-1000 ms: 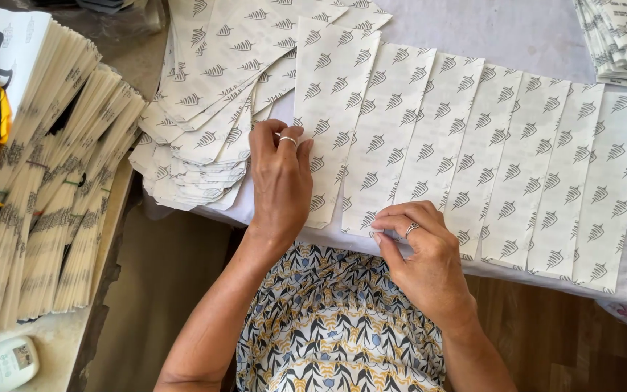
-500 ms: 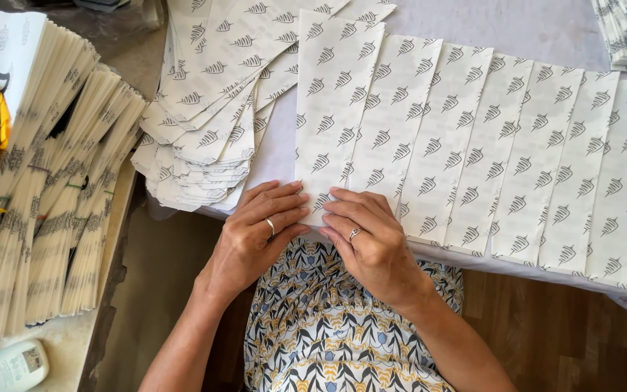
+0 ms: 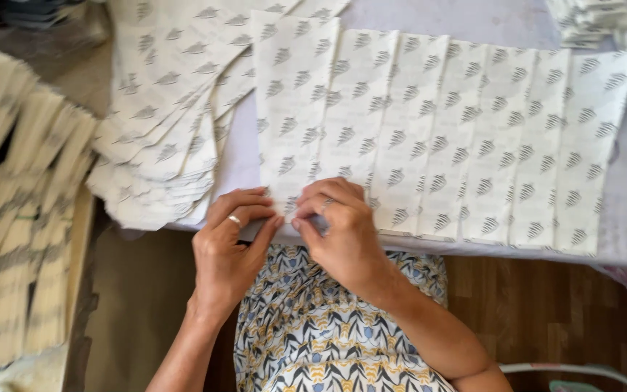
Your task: Aligning printed paper strips on a table and applying glue to the edges
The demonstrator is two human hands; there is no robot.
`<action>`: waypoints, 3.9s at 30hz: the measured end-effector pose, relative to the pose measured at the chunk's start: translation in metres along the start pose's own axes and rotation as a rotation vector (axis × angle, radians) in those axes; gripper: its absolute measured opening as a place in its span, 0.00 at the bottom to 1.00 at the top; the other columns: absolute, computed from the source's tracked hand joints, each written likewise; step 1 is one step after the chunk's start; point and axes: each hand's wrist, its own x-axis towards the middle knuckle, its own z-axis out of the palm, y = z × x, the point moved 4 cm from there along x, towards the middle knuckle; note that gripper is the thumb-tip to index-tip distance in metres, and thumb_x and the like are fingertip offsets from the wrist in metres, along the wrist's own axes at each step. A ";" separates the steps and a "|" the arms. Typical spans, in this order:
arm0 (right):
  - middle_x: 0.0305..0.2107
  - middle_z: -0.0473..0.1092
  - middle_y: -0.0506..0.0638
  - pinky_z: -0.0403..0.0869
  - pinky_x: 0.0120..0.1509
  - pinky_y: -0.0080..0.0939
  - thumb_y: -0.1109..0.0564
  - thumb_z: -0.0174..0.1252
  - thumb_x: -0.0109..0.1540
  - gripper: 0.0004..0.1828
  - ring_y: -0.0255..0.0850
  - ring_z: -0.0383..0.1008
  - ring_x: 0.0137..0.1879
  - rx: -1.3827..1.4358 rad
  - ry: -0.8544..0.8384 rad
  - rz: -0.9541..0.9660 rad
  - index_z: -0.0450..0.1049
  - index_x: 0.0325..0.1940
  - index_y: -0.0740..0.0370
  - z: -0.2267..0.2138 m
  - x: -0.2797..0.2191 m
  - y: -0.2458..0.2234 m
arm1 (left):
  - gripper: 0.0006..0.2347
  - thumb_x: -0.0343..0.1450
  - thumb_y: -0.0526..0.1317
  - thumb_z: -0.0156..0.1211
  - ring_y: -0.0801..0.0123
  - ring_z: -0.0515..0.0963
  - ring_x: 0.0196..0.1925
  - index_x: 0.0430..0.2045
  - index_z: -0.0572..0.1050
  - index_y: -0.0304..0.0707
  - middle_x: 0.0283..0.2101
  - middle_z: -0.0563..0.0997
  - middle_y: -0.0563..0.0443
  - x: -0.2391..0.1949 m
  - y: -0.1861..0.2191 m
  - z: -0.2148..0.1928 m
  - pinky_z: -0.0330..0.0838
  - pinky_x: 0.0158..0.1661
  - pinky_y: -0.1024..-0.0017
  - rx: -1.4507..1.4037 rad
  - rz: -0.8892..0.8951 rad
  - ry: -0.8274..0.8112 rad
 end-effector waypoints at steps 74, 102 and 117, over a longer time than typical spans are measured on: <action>0.31 0.73 0.46 0.84 0.49 0.42 0.67 0.76 0.50 0.17 0.35 0.74 0.38 0.130 0.947 0.483 0.76 0.37 0.64 -0.340 -0.244 0.150 | 0.20 0.55 0.38 0.77 0.49 0.74 0.61 0.37 0.78 0.30 0.54 0.80 0.43 -0.008 0.157 0.354 0.63 0.60 0.53 0.061 0.567 -0.597; 0.34 0.75 0.51 0.86 0.53 0.46 0.66 0.75 0.52 0.17 0.37 0.77 0.40 0.233 1.040 0.440 0.75 0.40 0.67 -0.334 -0.245 0.154 | 0.06 0.67 0.33 0.59 0.51 0.76 0.56 0.32 0.80 0.31 0.47 0.81 0.44 -0.007 0.160 0.356 0.62 0.57 0.55 0.000 0.496 -0.501; 0.40 0.76 0.55 0.86 0.55 0.50 0.66 0.74 0.52 0.20 0.43 0.78 0.46 0.352 1.076 0.385 0.76 0.46 0.67 -0.335 -0.257 0.169 | 0.12 0.61 0.28 0.53 0.51 0.76 0.55 0.35 0.80 0.28 0.47 0.81 0.44 -0.008 0.161 0.356 0.62 0.57 0.56 -0.006 0.488 -0.500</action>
